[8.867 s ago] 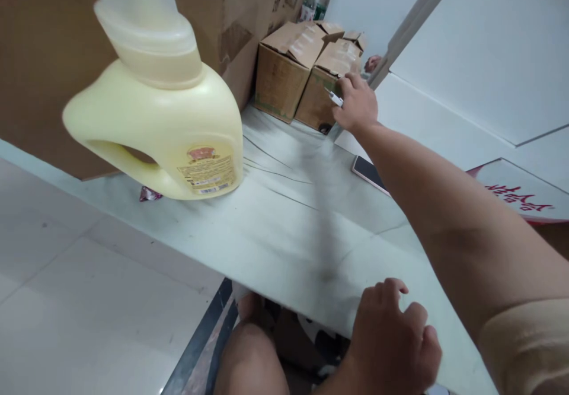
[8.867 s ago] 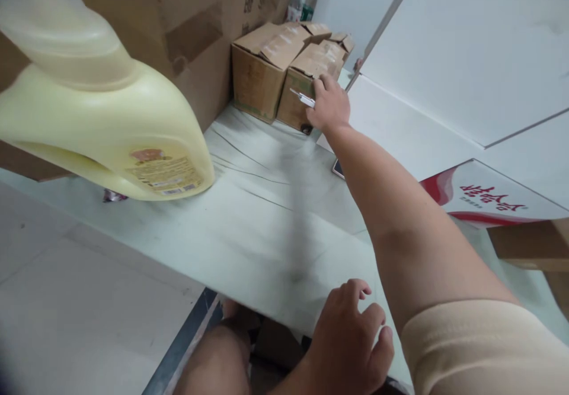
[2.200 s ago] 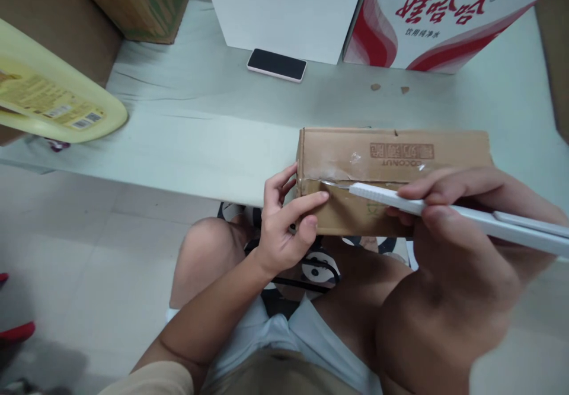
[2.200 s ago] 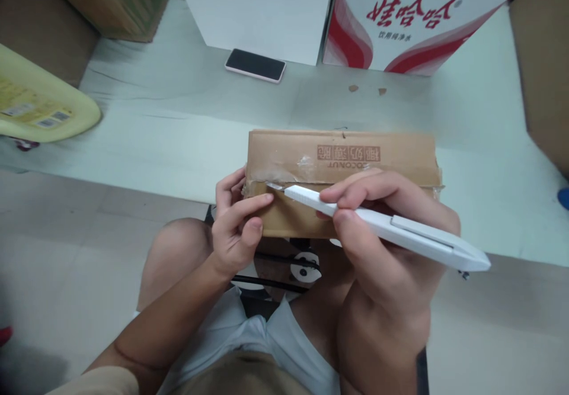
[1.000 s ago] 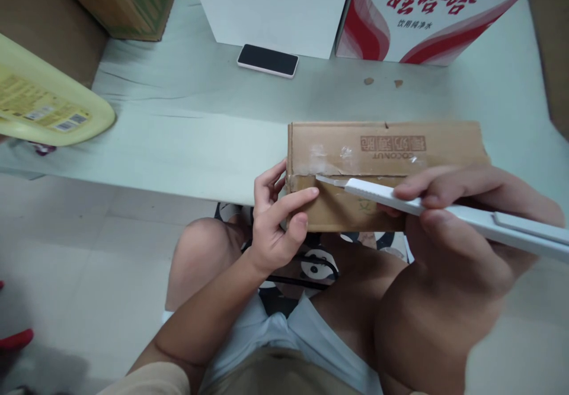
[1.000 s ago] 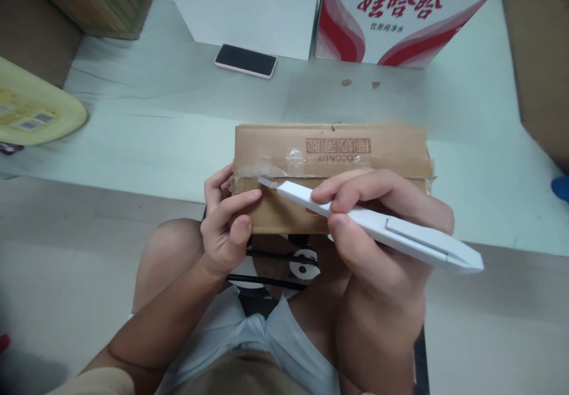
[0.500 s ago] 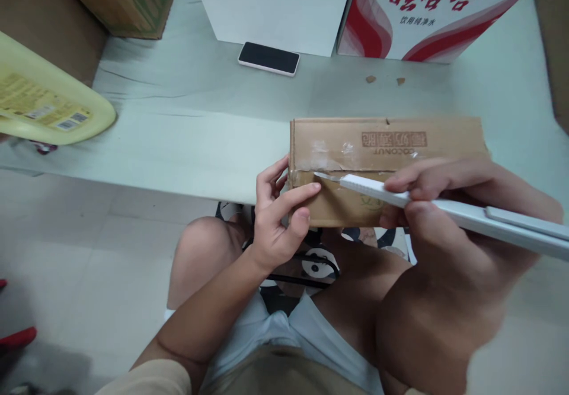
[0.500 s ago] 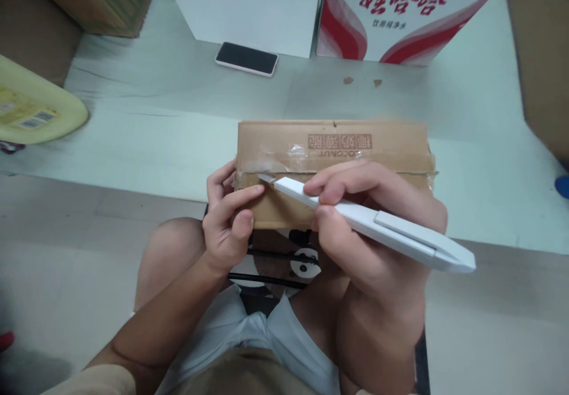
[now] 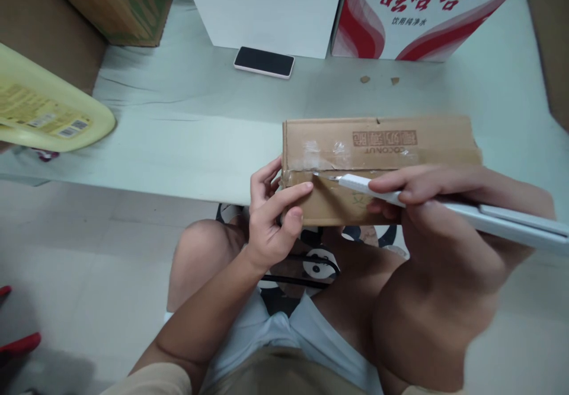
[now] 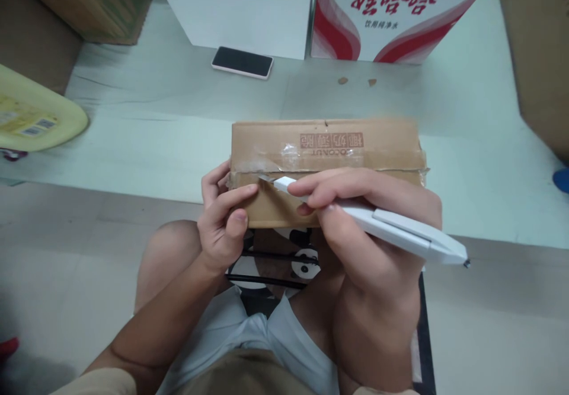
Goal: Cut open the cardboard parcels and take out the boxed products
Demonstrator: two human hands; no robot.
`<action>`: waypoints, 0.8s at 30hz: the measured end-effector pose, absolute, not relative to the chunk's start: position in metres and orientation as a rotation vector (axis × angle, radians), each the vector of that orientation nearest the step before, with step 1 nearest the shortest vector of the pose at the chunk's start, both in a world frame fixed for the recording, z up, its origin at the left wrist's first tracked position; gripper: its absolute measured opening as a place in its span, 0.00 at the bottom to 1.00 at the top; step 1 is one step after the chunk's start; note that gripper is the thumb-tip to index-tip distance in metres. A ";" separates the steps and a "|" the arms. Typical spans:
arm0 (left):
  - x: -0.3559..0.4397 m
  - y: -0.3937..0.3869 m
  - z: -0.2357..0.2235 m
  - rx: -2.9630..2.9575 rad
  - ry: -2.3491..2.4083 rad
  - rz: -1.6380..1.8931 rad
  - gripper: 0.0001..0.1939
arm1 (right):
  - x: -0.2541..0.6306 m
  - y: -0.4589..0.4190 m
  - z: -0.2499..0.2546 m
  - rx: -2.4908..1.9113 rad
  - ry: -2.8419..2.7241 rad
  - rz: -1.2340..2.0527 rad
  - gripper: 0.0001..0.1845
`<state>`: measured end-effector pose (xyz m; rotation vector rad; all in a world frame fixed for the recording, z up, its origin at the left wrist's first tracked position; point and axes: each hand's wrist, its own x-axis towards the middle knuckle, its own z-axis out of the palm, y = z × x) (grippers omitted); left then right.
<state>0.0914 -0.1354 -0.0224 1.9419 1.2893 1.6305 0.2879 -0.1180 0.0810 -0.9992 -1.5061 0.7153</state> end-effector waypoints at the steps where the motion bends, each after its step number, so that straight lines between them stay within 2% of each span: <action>1: 0.091 -0.135 -0.022 1.943 1.293 1.629 0.17 | 0.291 -0.118 0.081 -0.982 -1.529 0.747 0.09; 4: 0.091 -0.135 -0.023 1.944 1.305 1.628 0.17 | 0.297 -0.117 0.079 -0.898 -1.633 0.809 0.10; 9: 0.092 -0.135 -0.023 1.931 1.318 1.640 0.17 | 0.295 -0.120 0.081 -0.945 -1.671 0.685 0.07; 21: 0.094 -0.134 -0.028 1.843 1.412 1.650 0.20 | 0.289 -0.108 0.085 -0.901 -1.784 0.690 0.11; 24: 0.093 -0.133 -0.028 1.860 1.375 1.654 0.19 | 0.286 -0.106 0.085 -0.908 -1.791 0.677 0.07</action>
